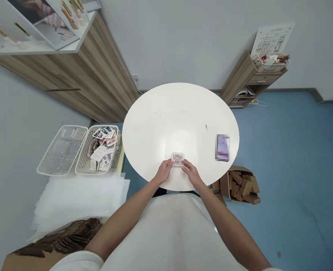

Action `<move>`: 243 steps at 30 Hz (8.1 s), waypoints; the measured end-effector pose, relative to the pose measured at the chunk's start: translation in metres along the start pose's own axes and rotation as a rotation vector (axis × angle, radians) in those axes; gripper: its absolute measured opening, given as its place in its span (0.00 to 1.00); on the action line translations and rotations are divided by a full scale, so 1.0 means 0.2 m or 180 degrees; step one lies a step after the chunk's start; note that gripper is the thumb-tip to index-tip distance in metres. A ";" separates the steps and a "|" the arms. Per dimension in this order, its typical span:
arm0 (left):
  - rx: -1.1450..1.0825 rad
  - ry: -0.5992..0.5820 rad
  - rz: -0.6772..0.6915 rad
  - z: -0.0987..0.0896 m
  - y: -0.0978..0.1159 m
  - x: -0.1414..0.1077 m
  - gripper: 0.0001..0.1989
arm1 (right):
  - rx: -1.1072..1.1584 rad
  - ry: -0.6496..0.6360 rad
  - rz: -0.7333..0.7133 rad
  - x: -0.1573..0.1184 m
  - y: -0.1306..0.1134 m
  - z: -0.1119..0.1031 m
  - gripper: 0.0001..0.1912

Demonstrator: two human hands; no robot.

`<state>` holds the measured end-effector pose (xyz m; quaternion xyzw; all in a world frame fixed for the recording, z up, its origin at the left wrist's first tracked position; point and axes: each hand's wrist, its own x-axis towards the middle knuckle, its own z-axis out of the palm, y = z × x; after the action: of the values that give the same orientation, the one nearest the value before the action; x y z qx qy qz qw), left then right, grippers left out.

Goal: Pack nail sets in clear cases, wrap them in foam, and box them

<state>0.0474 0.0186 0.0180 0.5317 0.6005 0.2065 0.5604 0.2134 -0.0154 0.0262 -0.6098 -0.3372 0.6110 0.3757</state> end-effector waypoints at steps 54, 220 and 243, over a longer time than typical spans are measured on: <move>0.1987 -0.0368 0.1226 -0.21 -0.22 -0.09 0.14 | -0.3283 0.0293 -0.0576 -0.23 0.26 -0.14 0.15; 0.3462 -0.0858 0.1828 -0.04 -0.09 -0.06 0.27 | -0.0122 0.0812 0.0736 -0.02 0.14 -0.10 0.15; 0.3242 -0.1334 0.1721 -0.09 -0.11 -0.18 0.29 | -0.1804 0.0210 -0.0416 0.07 0.09 0.09 0.21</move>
<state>0.0163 -0.0138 0.0209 0.8955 0.3446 -0.0805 0.2697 0.1952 -0.0121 0.0036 -0.6870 -0.5206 0.4468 0.2396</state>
